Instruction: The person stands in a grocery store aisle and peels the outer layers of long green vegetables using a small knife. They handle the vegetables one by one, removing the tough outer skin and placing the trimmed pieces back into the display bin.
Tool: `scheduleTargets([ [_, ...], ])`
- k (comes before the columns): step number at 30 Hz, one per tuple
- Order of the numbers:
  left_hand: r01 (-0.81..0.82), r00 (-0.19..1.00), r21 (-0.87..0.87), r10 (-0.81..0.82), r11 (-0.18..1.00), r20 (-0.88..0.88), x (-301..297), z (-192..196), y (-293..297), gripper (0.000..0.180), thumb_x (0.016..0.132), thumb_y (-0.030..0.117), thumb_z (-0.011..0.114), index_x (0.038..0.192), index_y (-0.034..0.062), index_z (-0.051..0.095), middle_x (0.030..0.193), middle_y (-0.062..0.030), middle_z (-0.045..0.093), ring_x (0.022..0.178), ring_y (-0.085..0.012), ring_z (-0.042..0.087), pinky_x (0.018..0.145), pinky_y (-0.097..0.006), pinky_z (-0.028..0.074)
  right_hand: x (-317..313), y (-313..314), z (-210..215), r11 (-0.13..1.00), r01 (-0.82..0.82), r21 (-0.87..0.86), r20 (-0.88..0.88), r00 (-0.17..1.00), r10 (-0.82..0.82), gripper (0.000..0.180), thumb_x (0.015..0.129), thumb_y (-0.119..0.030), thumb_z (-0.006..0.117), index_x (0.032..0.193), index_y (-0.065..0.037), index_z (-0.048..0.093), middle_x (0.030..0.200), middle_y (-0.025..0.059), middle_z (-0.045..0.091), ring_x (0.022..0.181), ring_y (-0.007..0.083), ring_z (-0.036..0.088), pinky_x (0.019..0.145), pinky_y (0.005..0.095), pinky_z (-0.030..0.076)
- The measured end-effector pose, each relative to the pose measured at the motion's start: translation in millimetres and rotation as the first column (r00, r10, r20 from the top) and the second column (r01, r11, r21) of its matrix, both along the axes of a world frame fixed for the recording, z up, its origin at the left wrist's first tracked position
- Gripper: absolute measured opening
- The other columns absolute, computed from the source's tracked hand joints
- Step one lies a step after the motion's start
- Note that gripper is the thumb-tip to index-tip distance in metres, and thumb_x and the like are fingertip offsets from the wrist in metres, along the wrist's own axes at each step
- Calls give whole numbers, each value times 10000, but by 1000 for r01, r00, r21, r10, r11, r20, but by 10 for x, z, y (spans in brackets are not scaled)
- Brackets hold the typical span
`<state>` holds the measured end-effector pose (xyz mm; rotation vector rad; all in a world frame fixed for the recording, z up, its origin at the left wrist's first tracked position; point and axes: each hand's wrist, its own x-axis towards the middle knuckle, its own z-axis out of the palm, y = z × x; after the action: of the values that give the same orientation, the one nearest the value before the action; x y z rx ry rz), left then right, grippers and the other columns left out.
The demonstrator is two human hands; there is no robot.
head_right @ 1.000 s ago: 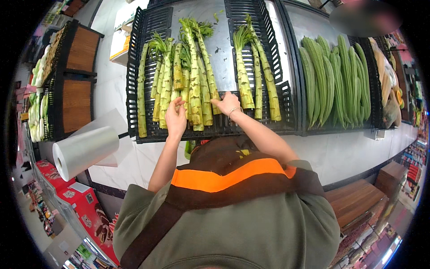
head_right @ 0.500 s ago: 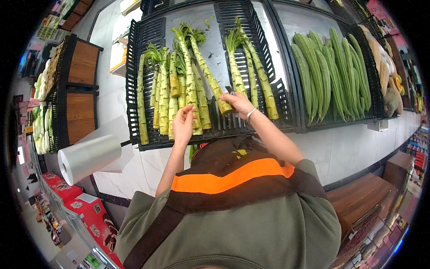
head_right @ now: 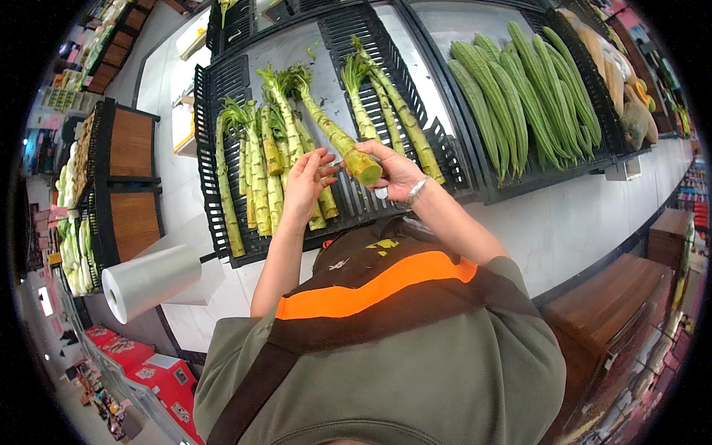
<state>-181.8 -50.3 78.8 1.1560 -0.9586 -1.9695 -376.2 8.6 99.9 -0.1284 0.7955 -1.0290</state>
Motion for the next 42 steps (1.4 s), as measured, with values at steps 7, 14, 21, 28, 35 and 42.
scheduleTargets([
  [7, 76, 982, 75, -62, 994, -181, -255, 203, -79, 421, 1010, 360, 390, 1221, -2, 432, 1110, -136, 573, 924, -219, 601, 759, -351, 522, 34, 205, 378, 999, -27, 21, -273, 961, 31, 239, 872, -285, 634, 979, -74, 596, 833, 16, 640, 628, 84, 599, 515, 232, 480],
  [14, 12, 967, 20, -6, 1000, -256, -283, 270, -376, 438, 1009, 354, 391, 1304, 30, 377, 1159, -103, 545, 943, -207, 585, 784, -349, 516, -219, 562, 304, 981, -174, -80, -543, 834, 104, 262, 798, -112, 712, 1000, -34, 565, 830, -38, 570, 713, 48, 526, 659, 223, 447],
  [21, -308, 915, -161, 246, 938, -319, -128, 553, -975, 474, 996, 369, 431, 1376, 95, 363, 1154, -62, 539, 968, -191, 580, 802, -326, 493, -362, 664, 107, 911, -321, -259, -808, 588, -22, 392, 713, -134, 777, 1025, -23, 566, 867, -6, 548, 772, 73, 498, 692, 227, 430],
  [28, -525, 766, -626, 640, 576, -54, 39, 922, -1234, 403, 845, 349, 708, 927, -14, 553, 906, -82, 612, 761, -140, 563, 662, -301, 466, -139, 651, 38, 869, -372, -325, -946, 115, -304, 386, 631, -149, 760, 912, 10, 548, 854, 144, 559, 792, 288, 560, 703, 366, 441],
  [35, -486, 543, -752, 828, 446, 140, 24, 994, -1241, 405, 823, 347, 728, 824, -13, 544, 730, -48, 604, 668, -128, 542, 648, -291, 450, 72, 690, -11, 855, -357, -377, -863, -199, -464, 357, 635, -157, 747, 840, -13, 493, 839, 134, 486, 754, 345, 525, 631, 414, 435],
  [42, -697, 509, -641, 851, 321, -128, -110, 798, -1348, 194, 899, 189, 637, 870, 4, 586, 712, -31, 601, 618, -84, 533, 590, -262, 442, 139, 688, 96, 786, -435, -439, -839, -114, -532, 363, 621, -153, 740, 808, 2, 470, 787, 139, 475, 714, 341, 523, 612, 402, 426],
])
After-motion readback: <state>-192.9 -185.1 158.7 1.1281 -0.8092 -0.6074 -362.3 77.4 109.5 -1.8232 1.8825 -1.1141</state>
